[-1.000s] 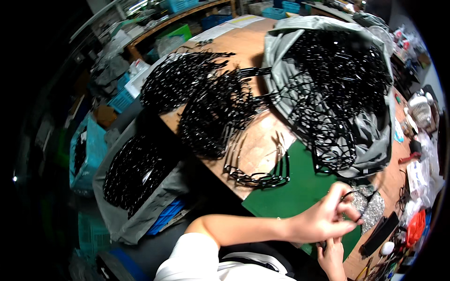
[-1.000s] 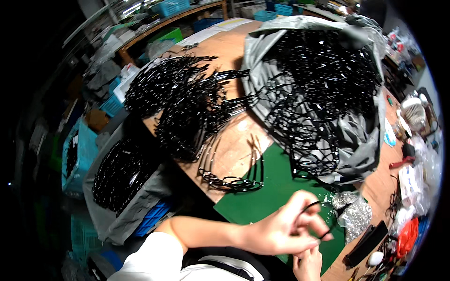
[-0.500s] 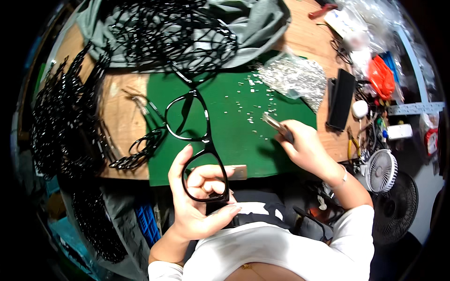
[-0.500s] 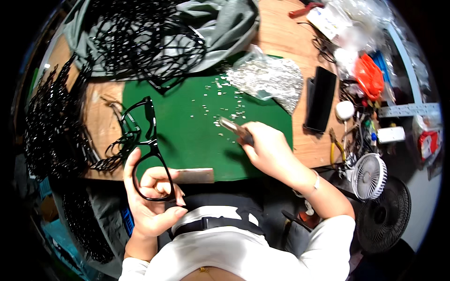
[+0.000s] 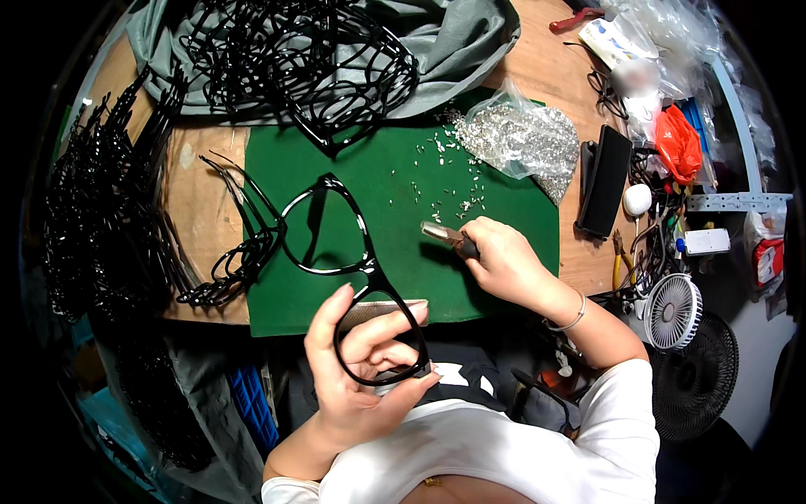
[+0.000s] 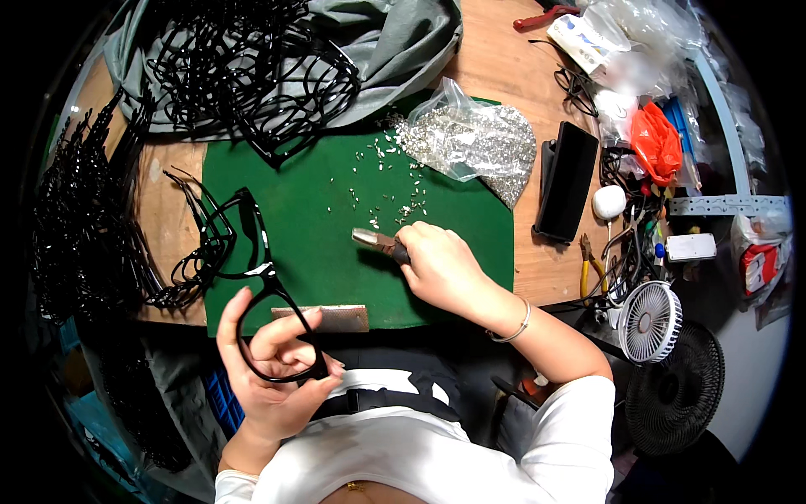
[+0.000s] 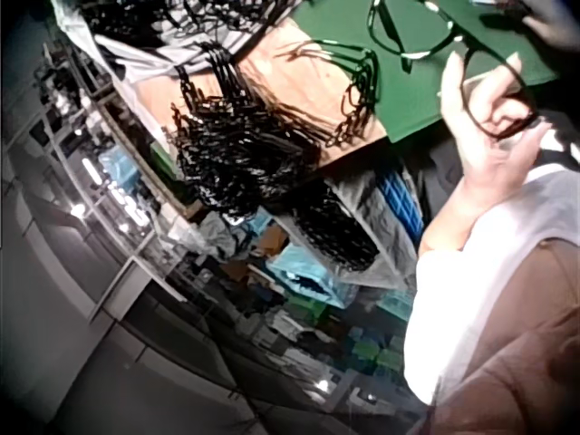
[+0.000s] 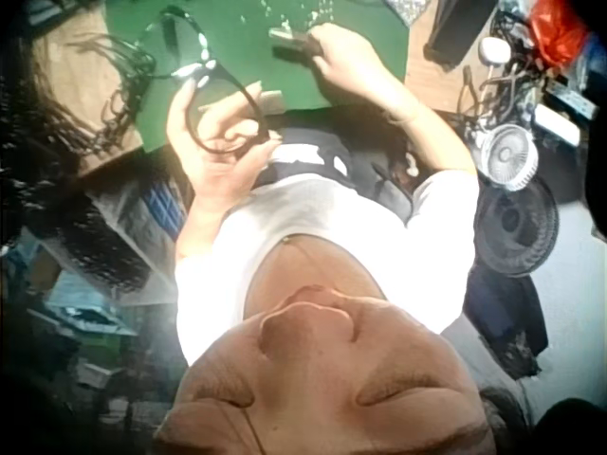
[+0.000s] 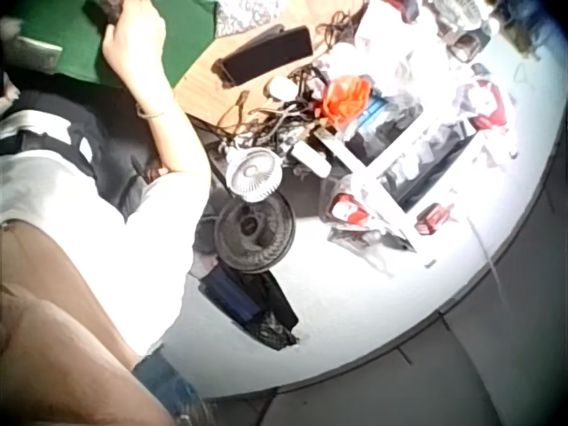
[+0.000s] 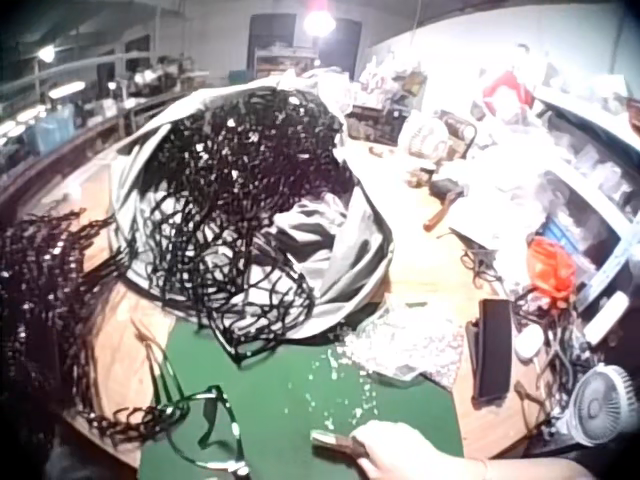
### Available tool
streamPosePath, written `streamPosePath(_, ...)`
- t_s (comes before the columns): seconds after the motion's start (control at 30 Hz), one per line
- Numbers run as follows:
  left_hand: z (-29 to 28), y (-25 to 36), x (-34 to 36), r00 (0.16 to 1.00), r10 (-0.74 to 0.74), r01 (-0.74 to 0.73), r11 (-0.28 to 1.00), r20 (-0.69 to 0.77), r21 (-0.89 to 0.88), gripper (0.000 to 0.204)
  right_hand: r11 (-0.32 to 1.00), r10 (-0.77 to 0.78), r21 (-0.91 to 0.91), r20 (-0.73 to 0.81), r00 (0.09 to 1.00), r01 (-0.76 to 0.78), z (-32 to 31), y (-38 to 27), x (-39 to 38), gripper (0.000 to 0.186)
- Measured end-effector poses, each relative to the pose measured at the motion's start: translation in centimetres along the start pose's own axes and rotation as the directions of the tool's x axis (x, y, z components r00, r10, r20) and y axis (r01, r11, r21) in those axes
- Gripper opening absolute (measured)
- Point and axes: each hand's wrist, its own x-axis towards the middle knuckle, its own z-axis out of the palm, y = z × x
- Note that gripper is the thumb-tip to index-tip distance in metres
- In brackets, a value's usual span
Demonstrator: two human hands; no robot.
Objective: The person uses pliers to repeatedly press and adjust the nose bridge area of multiple black eyeglass frames. They handle each frame one at a time, apply pressure with the tool, and place the frames back on the table. The task continues with several frames in a repetitive manner.
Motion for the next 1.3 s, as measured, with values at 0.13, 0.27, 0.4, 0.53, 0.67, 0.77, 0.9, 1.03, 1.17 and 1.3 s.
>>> streamPosePath(0.13, -0.4, -0.3, 0.0, 0.997, 0.023, -0.028, 0.997, -0.08, -0.07, 0.096, 0.987, 0.079, 0.137, 0.037, 0.996, -0.083, -0.7, 0.6, 0.0, 0.009)
streamPosePath(0.27, 0.1, -0.6, 0.7, 0.997, 0.029, -0.031, 0.999, -0.068, -0.034, 0.093, 0.998, -0.003, -0.057, 0.029, 1.0, 0.005, -0.1, -0.1, -0.2, 0.016)
streamPosePath(0.4, 0.8, -1.0, 1.3, 0.993, 0.034, -0.033, 0.999, -0.112, 0.012, 0.091, 0.998, -0.012, -0.058, -0.042, 0.999, 0.01, -0.1, -0.5, -1.0, 0.014)
streamPosePath(0.53, 1.5, -2.2, 1.8, 0.988, 0.072, -0.047, 0.983, -0.139, 0.177, 0.087, 0.883, 0.131, 0.451, 0.039, 0.991, -0.135, -3.1, -4.5, -2.2, 0.012)
streamPosePath(0.67, 3.1, -2.5, 2.1, 0.977, 0.131, -0.094, 0.972, -0.167, 0.215, 0.088, 0.781, -0.021, 0.614, -0.156, 0.988, 0.113, -3.1, -6.6, -3.2, 0.014)
streamPosePath(0.77, 3.6, -2.6, 2.1, 0.97, 0.156, -0.106, 0.963, -0.189, 0.25, 0.087, 0.561, 0.117, 0.828, -0.063, 0.991, -0.013, -2.4, -7.0, -3.5, 0.018)
streamPosePath(0.9, 3.3, -2.7, 2.3, 0.977, 0.144, -0.097, 0.958, -0.16, 0.269, 0.084, 0.19, 0.14, 0.909, 0.349, 0.926, -0.371, -3.4, -6.3, -2.8, 0.021)
streamPosePath(1.03, 1.9, -1.3, 2.6, 0.998, -0.046, 0.05, 0.994, -0.047, 0.093, 0.083, 0.261, -0.002, 0.889, 0.39, 0.921, -0.376, -3.6, -6.4, -2.4, 0.02)
streamPosePath(1.17, 1.3, 0.0, 2.5, 0.992, -0.124, 0.125, 0.989, 0.022, -0.077, 0.083, 0.173, -0.092, 0.879, 0.464, 0.881, -0.445, -4.4, -6.9, -2.2, 0.017)
streamPosePath(1.3, 0.2, 0.7, 1.9, 0.987, -0.159, 0.159, 0.986, -0.008, -0.058, 0.086, 0.468, -0.021, 0.81, 0.411, 0.912, -0.354, -5.3, -6.2, -2.9, 0.019)
